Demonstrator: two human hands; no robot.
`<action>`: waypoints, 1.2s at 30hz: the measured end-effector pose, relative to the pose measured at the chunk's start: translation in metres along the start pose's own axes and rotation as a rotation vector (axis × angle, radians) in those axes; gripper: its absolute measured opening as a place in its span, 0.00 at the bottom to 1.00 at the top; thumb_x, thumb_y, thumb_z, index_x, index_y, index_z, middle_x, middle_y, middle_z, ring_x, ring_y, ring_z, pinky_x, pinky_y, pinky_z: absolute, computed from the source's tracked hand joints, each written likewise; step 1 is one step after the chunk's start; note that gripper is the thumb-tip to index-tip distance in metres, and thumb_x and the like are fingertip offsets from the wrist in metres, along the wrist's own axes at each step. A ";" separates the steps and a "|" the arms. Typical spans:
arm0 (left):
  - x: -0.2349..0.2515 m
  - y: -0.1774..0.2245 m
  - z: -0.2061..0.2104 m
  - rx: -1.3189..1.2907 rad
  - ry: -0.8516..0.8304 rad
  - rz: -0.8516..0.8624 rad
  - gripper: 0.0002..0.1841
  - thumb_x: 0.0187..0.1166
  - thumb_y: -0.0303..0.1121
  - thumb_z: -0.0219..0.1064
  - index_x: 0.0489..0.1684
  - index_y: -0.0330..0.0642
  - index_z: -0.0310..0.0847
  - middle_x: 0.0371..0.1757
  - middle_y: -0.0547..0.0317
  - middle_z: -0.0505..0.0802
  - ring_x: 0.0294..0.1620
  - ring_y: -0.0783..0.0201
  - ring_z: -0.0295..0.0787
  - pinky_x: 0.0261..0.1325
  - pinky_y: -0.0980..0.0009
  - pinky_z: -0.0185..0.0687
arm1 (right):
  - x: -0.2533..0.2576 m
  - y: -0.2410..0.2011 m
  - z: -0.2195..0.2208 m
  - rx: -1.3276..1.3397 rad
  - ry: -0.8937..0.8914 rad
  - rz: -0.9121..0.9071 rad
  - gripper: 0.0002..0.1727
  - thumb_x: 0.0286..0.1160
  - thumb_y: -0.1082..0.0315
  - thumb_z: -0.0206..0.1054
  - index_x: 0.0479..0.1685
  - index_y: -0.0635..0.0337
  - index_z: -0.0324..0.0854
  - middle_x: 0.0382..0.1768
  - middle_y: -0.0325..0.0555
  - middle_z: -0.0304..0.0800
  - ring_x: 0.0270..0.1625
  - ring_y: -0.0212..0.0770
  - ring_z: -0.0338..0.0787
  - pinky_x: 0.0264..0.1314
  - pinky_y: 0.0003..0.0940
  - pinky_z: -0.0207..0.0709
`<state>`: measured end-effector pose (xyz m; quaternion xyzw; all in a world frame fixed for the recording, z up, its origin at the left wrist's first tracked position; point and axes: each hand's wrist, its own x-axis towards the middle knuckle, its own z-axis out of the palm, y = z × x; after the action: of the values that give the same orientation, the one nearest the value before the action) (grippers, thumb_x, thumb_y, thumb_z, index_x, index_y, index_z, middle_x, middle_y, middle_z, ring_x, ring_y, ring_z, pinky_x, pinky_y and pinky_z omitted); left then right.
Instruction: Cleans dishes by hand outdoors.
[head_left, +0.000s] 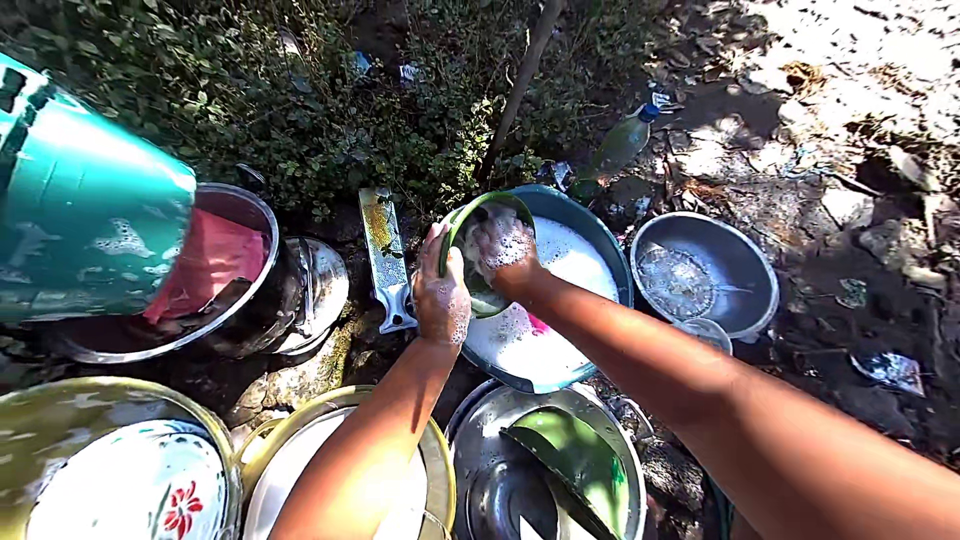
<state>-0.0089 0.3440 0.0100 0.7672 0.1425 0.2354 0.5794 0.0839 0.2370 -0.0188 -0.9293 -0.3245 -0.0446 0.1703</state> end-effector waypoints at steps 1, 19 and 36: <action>0.001 -0.001 -0.002 -0.069 0.014 0.039 0.21 0.89 0.31 0.56 0.78 0.39 0.77 0.82 0.53 0.80 0.82 0.64 0.74 0.84 0.64 0.68 | -0.005 -0.012 -0.001 0.072 -0.091 0.098 0.24 0.72 0.69 0.70 0.68 0.69 0.81 0.62 0.68 0.86 0.67 0.68 0.84 0.67 0.69 0.75; 0.034 0.004 -0.044 -0.058 -0.078 0.022 0.21 0.88 0.28 0.55 0.78 0.40 0.77 0.74 0.50 0.86 0.73 0.66 0.82 0.78 0.66 0.75 | -0.035 -0.072 -0.015 0.326 -0.187 -0.210 0.21 0.78 0.64 0.68 0.68 0.65 0.82 0.63 0.59 0.89 0.68 0.53 0.88 0.73 0.53 0.78; 0.038 0.004 -0.067 0.188 -0.150 0.205 0.19 0.85 0.25 0.58 0.71 0.38 0.84 0.72 0.49 0.89 0.78 0.63 0.81 0.84 0.65 0.69 | -0.009 0.003 0.000 -0.184 -0.247 -0.436 0.34 0.65 0.69 0.76 0.78 0.61 0.78 0.87 0.65 0.64 0.90 0.65 0.59 0.90 0.65 0.53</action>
<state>-0.0127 0.4166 0.0362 0.8440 0.0413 0.2208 0.4870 0.0783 0.2295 -0.0214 -0.8475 -0.5298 0.0043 0.0307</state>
